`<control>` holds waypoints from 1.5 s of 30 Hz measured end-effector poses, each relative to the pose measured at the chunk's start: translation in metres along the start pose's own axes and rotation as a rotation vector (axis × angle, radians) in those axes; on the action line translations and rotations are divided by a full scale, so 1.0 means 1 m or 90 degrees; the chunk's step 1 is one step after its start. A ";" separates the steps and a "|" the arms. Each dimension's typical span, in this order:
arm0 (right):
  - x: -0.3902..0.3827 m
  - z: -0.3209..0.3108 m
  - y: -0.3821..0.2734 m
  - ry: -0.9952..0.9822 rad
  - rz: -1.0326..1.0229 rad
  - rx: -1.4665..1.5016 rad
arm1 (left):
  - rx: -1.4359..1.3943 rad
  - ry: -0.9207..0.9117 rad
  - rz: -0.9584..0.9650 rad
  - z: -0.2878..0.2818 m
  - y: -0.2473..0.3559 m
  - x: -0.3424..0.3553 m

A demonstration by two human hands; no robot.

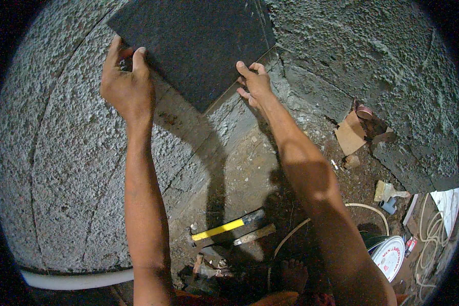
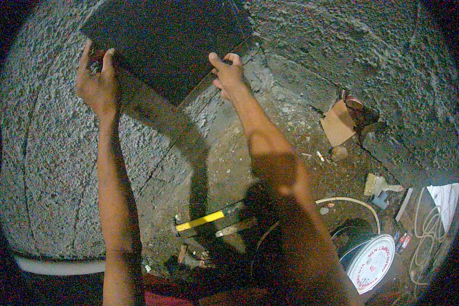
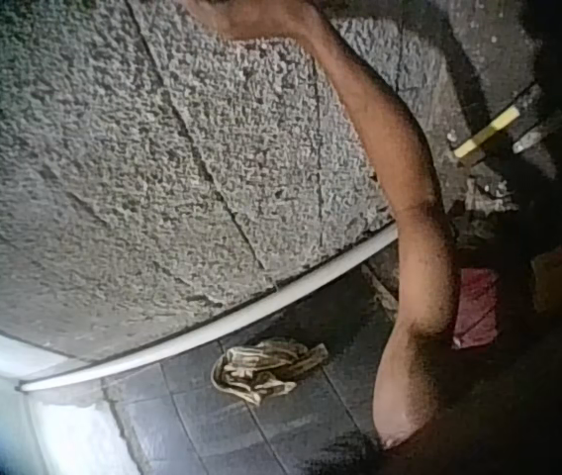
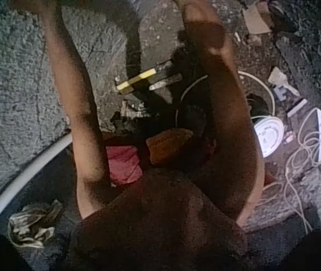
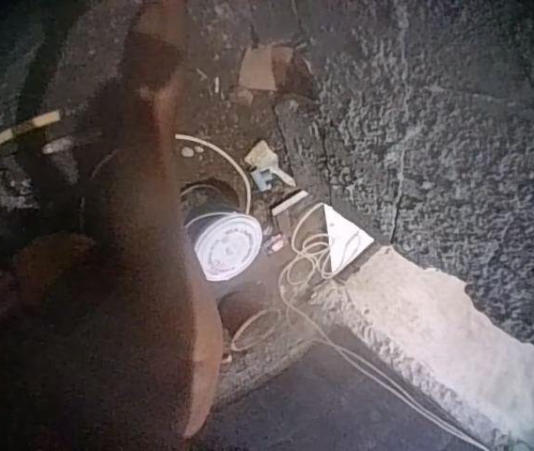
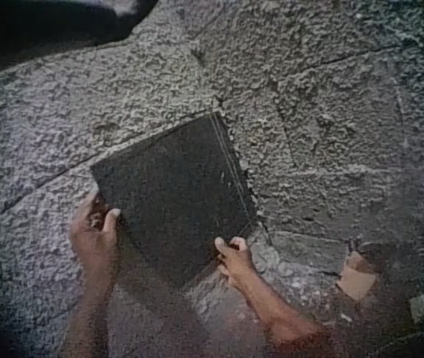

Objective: The person positions a dark tile against a curved wall, aligns it with a string line, and uses a hammer to tap it into place. The person repeatedly adjusts the tile and hammers it to secure it.

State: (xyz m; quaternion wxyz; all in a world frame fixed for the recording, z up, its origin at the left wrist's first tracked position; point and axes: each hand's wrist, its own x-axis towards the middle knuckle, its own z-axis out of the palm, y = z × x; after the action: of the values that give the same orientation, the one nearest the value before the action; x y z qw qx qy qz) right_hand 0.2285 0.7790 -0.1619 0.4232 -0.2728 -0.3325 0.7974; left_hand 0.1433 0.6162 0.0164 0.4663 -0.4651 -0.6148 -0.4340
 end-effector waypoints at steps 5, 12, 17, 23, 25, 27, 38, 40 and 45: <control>-0.002 0.000 -0.003 -0.015 0.003 -0.022 | 0.009 -0.023 0.002 -0.006 0.003 0.003; 0.004 0.000 0.001 0.007 -0.008 -0.048 | -0.032 -0.029 -0.001 -0.007 -0.005 0.005; 0.010 -0.006 -0.001 0.001 0.013 -0.015 | -0.103 0.007 -0.079 -0.006 0.029 0.007; -0.009 0.015 0.006 -0.039 0.006 0.020 | 0.055 0.020 -0.002 -0.009 -0.017 0.000; 0.002 -0.002 0.001 -0.008 -0.013 -0.001 | 0.036 0.028 -0.024 0.006 -0.006 0.002; 0.002 0.001 0.001 -0.002 -0.002 -0.010 | 0.012 -0.001 -0.079 0.000 0.003 0.005; -0.007 0.011 0.002 0.033 0.016 0.005 | -0.046 0.020 -0.121 0.000 0.003 0.005; -0.005 0.008 0.000 0.035 0.026 -0.002 | -0.042 -0.019 -0.159 -0.005 0.014 0.007; -0.006 0.005 -0.002 0.046 0.021 0.004 | -0.079 -0.008 -0.150 0.001 0.008 0.008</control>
State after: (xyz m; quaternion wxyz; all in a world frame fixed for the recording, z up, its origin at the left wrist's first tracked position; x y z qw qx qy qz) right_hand 0.2285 0.7735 -0.1561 0.4224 -0.3058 -0.3101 0.7949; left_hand 0.1501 0.6207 0.0250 0.3786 -0.4200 -0.6401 -0.5201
